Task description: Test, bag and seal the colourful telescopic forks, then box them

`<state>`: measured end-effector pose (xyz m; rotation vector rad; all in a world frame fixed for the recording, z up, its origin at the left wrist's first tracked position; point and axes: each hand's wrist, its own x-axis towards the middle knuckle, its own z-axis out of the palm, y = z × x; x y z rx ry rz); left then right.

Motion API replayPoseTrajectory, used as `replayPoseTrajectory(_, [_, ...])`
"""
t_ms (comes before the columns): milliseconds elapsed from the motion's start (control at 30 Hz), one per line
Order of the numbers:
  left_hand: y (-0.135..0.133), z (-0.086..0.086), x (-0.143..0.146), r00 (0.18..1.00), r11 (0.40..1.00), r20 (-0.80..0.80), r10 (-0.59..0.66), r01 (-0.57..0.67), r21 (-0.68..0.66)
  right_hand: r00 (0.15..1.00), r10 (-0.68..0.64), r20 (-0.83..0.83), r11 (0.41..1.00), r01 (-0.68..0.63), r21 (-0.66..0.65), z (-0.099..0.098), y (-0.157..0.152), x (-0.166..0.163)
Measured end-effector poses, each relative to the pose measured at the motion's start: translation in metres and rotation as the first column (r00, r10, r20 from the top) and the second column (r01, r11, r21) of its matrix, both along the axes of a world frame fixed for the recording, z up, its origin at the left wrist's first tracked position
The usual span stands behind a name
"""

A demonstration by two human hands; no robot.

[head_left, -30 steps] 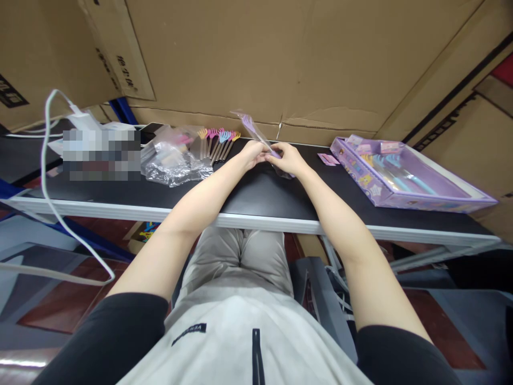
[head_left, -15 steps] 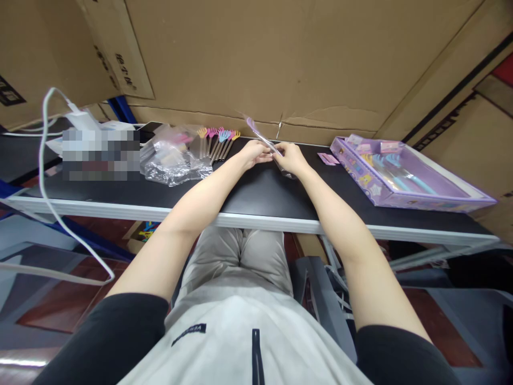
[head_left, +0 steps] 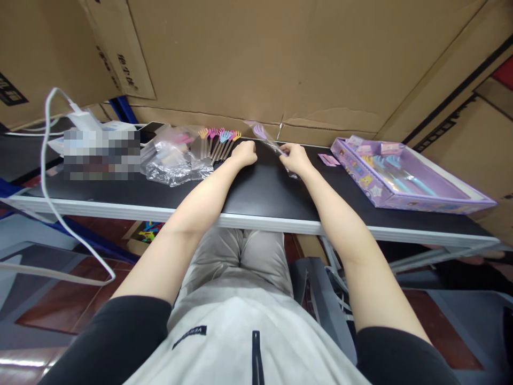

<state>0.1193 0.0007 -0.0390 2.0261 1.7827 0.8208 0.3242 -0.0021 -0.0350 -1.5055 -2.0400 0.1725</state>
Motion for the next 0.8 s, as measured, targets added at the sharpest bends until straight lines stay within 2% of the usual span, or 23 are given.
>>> replayPoseTrajectory(67, [0.004,-0.003,-0.004,0.995,0.999,-0.093,-0.031,0.032,0.008,1.000,-0.015,0.006,1.000,0.015,-0.009,-0.002,0.003,0.003])
replayPoseTrajectory(233, [0.004,-0.002,-0.006,0.982,0.994,-0.152,-0.110,0.107,-0.032,1.000,-0.027,-0.013,1.000,0.027,0.004,-0.003,0.013,0.016])
replayPoseTrajectory(367, [-0.002,0.002,-0.005,0.975,0.988,-0.162,-0.153,0.146,-0.051,0.995,-0.085,-0.046,0.996,0.086,0.022,0.010,0.019,0.031])
replayPoseTrajectory(500, [-0.005,0.004,-0.005,0.971,0.988,-0.183,-0.154,0.147,-0.054,0.978,-0.201,-0.064,0.980,0.201,-0.003,0.044,0.003,0.043])
replayPoseTrajectory(633, [-0.004,0.003,-0.005,0.961,0.986,-0.221,-0.167,0.157,-0.060,0.943,-0.329,-0.041,0.941,0.325,-0.091,0.092,-0.039,0.061])
replayPoseTrajectory(733, [-0.002,0.002,-0.006,0.964,0.984,-0.199,-0.176,0.169,-0.054,0.897,-0.440,-0.039,0.895,0.435,-0.094,0.123,-0.070,0.089])
replayPoseTrajectory(800, [-0.001,0.001,-0.006,0.964,0.984,-0.200,-0.176,0.169,-0.050,0.857,-0.514,-0.037,0.857,0.511,-0.073,0.134,-0.084,0.114])
